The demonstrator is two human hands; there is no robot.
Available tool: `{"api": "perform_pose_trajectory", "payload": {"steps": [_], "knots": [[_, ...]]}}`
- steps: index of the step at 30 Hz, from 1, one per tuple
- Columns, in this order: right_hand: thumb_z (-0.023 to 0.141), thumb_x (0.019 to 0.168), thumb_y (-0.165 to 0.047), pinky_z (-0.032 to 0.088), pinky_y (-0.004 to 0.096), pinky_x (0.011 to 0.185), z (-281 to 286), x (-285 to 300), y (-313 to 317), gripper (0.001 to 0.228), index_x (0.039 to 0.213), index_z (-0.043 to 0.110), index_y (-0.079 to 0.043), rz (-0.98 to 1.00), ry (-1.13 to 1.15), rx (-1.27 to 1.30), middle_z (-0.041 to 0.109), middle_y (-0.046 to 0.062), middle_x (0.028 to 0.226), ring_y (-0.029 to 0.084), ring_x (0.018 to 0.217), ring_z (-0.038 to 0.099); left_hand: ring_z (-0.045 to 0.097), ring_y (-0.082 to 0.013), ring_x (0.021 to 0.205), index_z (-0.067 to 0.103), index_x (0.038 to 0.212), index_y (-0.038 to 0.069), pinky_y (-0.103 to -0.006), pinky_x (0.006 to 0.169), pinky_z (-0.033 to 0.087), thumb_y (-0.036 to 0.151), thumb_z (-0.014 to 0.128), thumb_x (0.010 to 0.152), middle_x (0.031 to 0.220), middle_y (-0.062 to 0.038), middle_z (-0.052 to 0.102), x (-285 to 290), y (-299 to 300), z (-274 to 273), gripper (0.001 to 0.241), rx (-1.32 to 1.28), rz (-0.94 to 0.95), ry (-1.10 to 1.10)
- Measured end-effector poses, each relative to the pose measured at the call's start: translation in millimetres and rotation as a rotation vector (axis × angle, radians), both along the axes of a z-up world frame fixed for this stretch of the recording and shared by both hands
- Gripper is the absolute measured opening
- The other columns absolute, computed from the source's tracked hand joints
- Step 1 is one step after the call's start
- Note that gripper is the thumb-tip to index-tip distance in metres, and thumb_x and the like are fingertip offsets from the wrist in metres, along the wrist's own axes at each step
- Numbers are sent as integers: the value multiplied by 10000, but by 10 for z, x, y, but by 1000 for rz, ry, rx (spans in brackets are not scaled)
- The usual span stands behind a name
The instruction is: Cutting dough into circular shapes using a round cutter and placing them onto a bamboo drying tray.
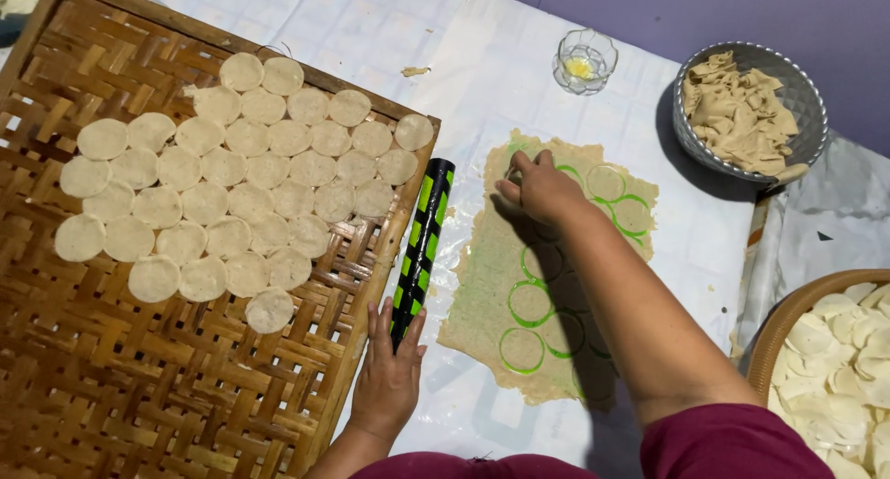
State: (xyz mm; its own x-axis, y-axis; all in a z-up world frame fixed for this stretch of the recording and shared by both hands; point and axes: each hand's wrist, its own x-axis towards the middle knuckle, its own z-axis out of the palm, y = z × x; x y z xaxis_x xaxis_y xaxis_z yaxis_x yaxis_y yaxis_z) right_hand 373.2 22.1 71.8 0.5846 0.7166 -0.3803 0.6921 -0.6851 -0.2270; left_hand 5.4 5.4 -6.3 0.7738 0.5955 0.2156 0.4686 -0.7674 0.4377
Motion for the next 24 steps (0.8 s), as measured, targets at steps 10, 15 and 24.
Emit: {"api": "perform_pose_trajectory", "payload": {"steps": [10, 15, 24], "knots": [[549, 980, -546, 541, 519, 787, -34, 0, -21, 532, 1370, 518, -184, 28, -37, 2, 519, 198, 1273, 417, 867, 681, 130, -491, 1543, 354, 1553, 251, -489, 1132, 437, 214, 615, 964, 1654, -232, 168, 4, 14, 15, 646, 2, -4, 4], [536, 997, -569, 536, 492, 760, -156, 79, -22, 525, 1346, 539, -177, -29, -39, 68, 531, 211, 1226, 405, 786, 676, 111, -486, 1547, 357, 1557, 223, -475, 1156, 406, 213, 578, 989, 1651, -252, 160, -3, 14, 35, 609, 10, -12, -1], [543, 999, -512, 524, 477, 867, 227, -312, -467, 447, 1297, 582, -181, -87, 170, 227, 555, 128, 1213, 327, 974, 681, 66, -488, 1537, 329, 1567, 226, -441, 1126, 450, 228, 538, 1004, 1664, -258, 103, -15, 19, 26, 601, -20, -17, 51]]}}
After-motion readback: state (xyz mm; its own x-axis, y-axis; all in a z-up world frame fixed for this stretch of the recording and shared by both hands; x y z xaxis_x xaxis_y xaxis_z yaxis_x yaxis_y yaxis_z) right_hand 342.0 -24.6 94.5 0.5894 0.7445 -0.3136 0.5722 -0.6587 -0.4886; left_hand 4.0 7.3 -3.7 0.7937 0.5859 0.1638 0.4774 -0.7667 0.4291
